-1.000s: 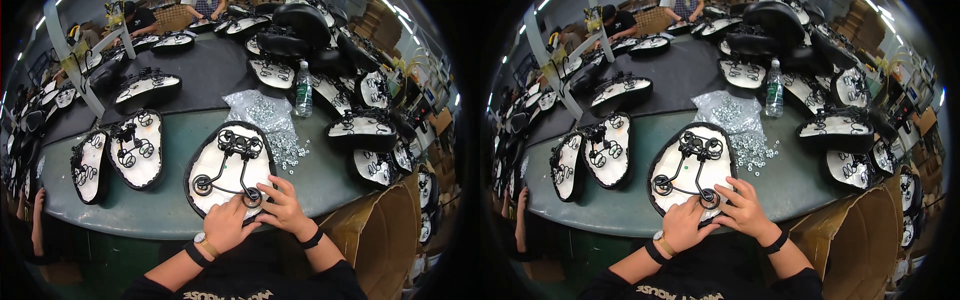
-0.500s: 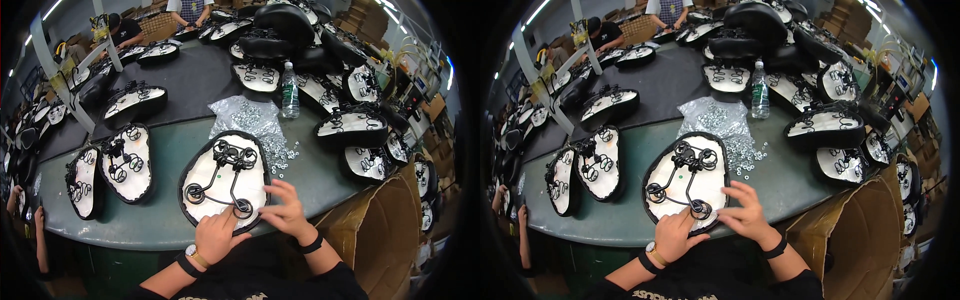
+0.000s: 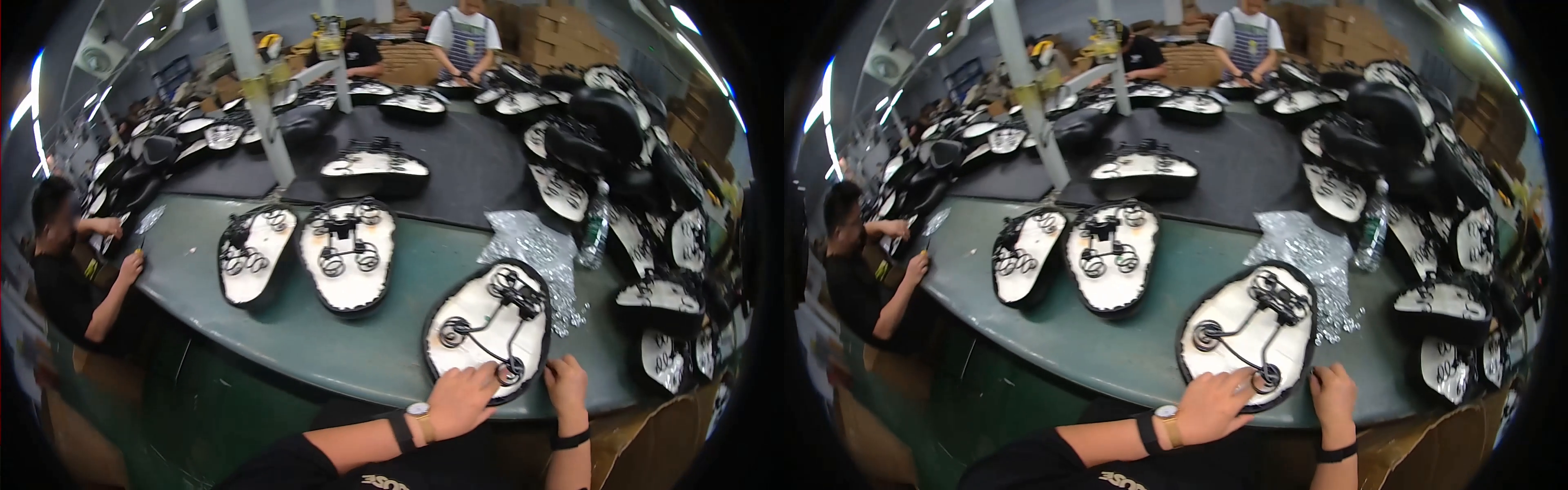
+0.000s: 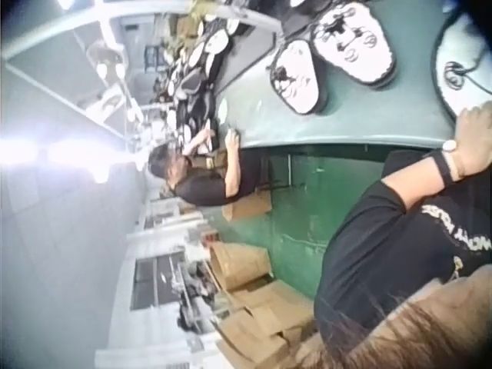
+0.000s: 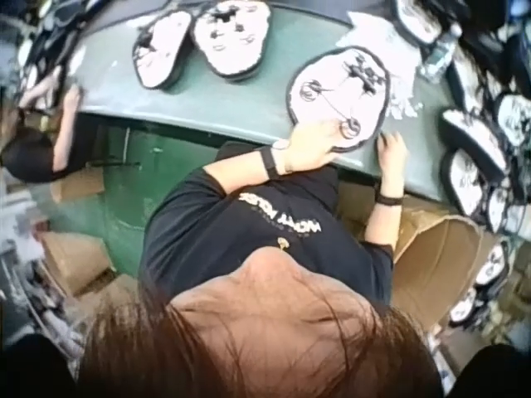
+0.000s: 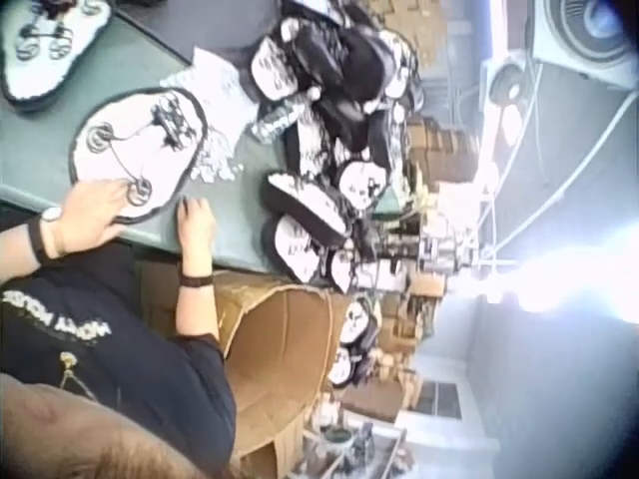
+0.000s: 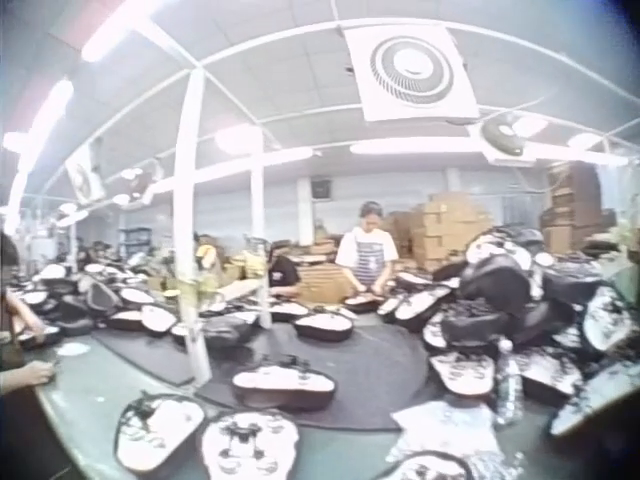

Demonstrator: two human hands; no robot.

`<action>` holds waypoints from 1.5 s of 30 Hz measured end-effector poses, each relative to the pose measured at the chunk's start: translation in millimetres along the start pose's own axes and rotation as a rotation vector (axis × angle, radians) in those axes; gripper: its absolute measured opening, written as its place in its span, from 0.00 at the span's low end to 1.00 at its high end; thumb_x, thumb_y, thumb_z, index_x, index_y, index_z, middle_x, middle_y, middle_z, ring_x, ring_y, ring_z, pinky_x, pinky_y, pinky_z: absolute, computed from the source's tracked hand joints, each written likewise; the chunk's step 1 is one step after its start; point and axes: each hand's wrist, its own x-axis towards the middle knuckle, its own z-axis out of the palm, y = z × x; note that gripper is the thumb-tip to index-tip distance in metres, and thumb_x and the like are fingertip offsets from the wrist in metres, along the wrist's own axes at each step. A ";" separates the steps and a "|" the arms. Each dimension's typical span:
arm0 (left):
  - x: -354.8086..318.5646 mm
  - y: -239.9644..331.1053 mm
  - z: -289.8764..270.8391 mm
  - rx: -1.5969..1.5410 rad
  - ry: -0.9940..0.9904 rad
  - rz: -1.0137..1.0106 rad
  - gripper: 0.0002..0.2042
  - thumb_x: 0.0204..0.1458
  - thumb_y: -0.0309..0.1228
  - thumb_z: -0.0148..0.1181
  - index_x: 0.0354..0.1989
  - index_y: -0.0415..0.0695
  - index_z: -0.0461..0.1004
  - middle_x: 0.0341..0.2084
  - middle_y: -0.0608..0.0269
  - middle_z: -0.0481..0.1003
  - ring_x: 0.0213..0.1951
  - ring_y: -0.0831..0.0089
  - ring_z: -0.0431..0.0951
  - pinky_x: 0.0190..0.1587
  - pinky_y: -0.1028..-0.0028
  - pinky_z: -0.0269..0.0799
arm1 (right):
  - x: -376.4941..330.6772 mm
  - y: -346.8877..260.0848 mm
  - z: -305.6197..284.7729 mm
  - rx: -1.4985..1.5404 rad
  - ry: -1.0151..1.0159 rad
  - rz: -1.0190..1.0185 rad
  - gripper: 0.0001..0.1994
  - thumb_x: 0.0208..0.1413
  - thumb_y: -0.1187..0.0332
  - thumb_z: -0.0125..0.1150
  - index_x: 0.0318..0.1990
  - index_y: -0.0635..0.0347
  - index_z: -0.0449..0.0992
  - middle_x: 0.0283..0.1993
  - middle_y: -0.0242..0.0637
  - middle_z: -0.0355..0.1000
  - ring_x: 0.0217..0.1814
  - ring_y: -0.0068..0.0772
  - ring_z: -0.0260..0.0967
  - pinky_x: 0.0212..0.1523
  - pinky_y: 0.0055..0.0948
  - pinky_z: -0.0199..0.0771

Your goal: The person picks up a bicycle seat, places it on the table, and fits metal washers onto the spring assembly by hand. After securing the washers, they place the completed seat into a cardboard box and repeat the process.

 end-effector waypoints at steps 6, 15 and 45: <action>0.2 -1.2 0.7 -0.049 -0.082 -0.004 0.38 0.47 0.38 0.74 0.65 0.35 0.66 0.56 0.54 0.69 0.45 0.60 0.78 0.46 0.61 0.71 | -11.9 4.4 -8.9 -0.003 0.022 0.028 0.05 0.48 0.72 0.72 0.33 0.58 0.86 0.32 0.42 0.77 0.31 0.48 0.77 0.34 0.43 0.78; -33.2 -2.5 -53.2 -0.286 0.354 0.008 0.15 0.46 0.29 0.76 0.44 0.54 0.87 0.40 0.72 0.80 0.39 0.72 0.77 0.43 0.68 0.66 | -36.3 -132.4 -49.2 1.280 -0.439 0.520 0.05 0.64 0.72 0.69 0.42 0.63 0.83 0.33 0.31 0.79 0.28 0.18 0.75 0.27 0.18 0.76; -44.5 -43.2 -76.7 -1.250 -0.247 -0.683 0.10 0.64 0.24 0.65 0.51 0.33 0.79 0.43 0.61 0.83 0.43 0.79 0.83 0.47 0.78 0.80 | -22.5 -103.7 -57.2 0.547 -0.286 -0.281 0.09 0.52 0.65 0.77 0.41 0.52 0.88 0.35 0.33 0.82 0.37 0.39 0.79 0.39 0.35 0.79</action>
